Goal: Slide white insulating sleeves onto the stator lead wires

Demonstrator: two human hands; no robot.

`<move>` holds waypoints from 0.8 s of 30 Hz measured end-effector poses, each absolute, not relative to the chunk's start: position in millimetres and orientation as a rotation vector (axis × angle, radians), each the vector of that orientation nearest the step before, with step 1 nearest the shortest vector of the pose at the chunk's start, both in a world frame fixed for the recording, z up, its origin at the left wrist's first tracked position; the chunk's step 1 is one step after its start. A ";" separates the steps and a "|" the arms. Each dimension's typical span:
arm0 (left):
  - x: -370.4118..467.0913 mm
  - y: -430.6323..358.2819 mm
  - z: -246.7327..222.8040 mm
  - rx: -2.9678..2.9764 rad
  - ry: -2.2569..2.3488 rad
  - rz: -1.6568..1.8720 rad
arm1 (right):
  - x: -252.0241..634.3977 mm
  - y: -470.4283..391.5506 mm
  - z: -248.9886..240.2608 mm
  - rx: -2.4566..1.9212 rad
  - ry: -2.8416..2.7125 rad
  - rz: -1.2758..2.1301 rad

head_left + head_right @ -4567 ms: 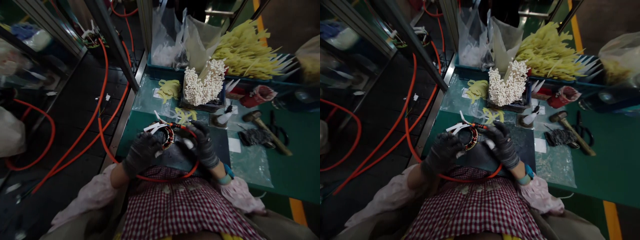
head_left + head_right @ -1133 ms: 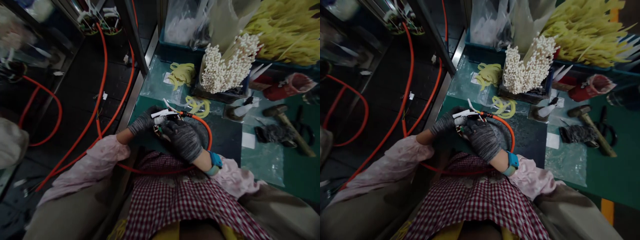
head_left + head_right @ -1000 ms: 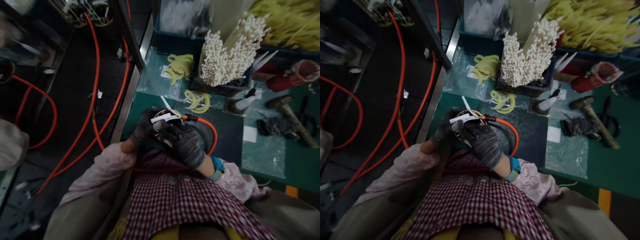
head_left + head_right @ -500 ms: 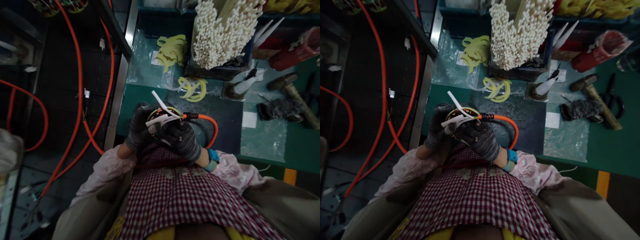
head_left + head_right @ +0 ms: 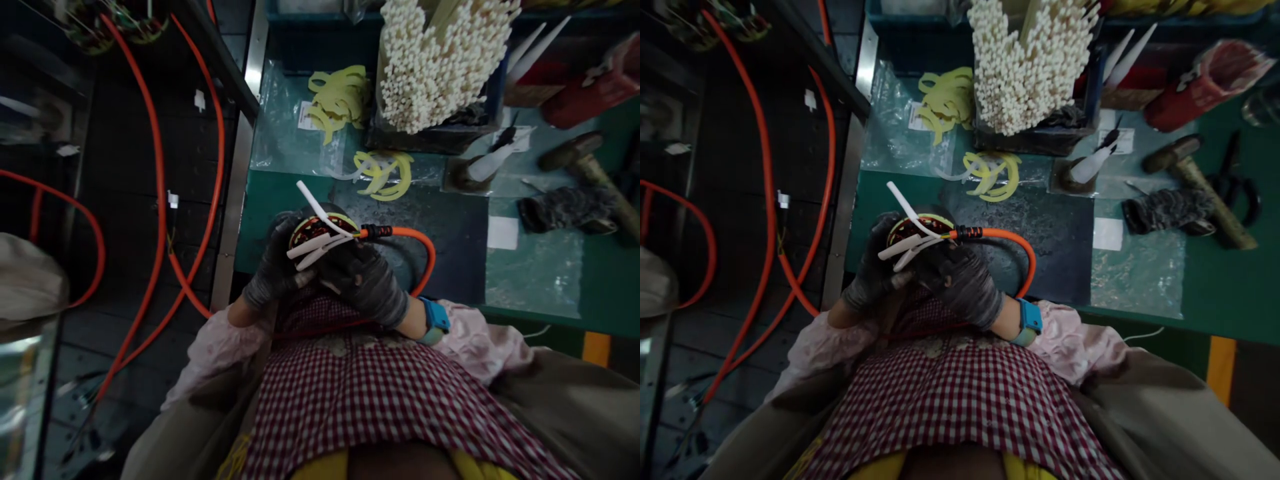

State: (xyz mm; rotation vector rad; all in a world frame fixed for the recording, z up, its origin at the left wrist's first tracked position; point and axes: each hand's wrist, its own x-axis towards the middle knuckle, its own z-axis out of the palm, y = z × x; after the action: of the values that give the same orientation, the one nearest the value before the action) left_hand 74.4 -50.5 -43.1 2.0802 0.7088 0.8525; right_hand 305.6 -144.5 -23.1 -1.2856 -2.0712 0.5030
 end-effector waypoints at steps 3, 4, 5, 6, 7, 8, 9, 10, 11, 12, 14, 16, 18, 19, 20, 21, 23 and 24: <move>80.7 -58.0 -44.1 2.105 0.742 0.877 | 323.8 -145.6 -13.2 -1.320 -2.012 0.459; 84.9 -60.4 -44.1 2.129 0.759 0.887 | 329.9 -144.0 -11.4 -1.393 -1.979 0.458; 89.5 -62.5 -43.7 2.157 0.775 0.906 | 335.6 -141.5 -10.9 -1.475 -1.942 0.465; 94.3 -64.3 -42.8 2.190 0.782 0.927 | 340.9 -138.2 -11.8 -1.547 -1.906 0.478; 98.8 -65.7 -41.4 2.220 0.790 0.937 | 345.8 -134.7 -13.9 -1.596 -1.876 0.495; 102.5 -66.8 -39.6 2.250 0.796 0.931 | 350.5 -131.1 -16.9 -1.621 -1.855 0.514; 105.1 -67.7 -37.6 2.281 0.797 0.904 | 355.2 -127.7 -20.3 -1.615 -1.849 0.534; 106.6 -68.4 -35.7 2.312 0.798 0.860 | 359.8 -124.7 -23.5 -1.577 -1.861 0.557; 106.9 -68.9 -34.1 2.339 0.796 0.810 | 364.4 -122.1 -26.2 -1.512 -1.887 0.587; 106.1 -69.1 -33.1 2.356 0.793 0.760 | 368.8 -119.9 -28.3 -1.431 -1.920 0.620; 102.7 -68.7 -32.9 2.363 0.767 0.700 | 376.3 -116.4 -30.4 -1.282 -1.978 0.676; 98.7 -67.3 -34.1 2.346 0.727 0.677 | 380.7 -114.6 -30.9 -1.216 -1.992 0.719; 96.1 -65.5 -35.1 2.314 0.689 0.675 | 382.2 -114.4 -31.4 -1.204 -1.978 0.735; 95.6 -64.7 -35.1 2.297 0.677 0.680 | 382.5 -114.7 -31.8 -1.209 -1.972 0.725; 95.4 -64.1 -34.7 2.279 0.676 0.682 | 382.8 -115.2 -32.3 -1.216 -1.975 0.700; 95.6 -63.7 -33.8 2.261 0.683 0.682 | 383.3 -115.7 -32.8 -1.222 -1.994 0.667; 96.6 -63.4 -31.1 2.245 0.699 0.672 | 384.6 -116.5 -33.3 -1.238 -2.072 0.607; 97.2 -63.5 -29.6 2.250 0.707 0.664 | 384.9 -117.2 -33.3 -1.243 -2.119 0.586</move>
State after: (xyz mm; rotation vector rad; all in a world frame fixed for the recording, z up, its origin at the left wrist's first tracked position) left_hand 97.2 -63.5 -29.6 2.2497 0.7073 0.6640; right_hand 384.9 -117.2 -33.3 -1.2433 -2.1189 0.5862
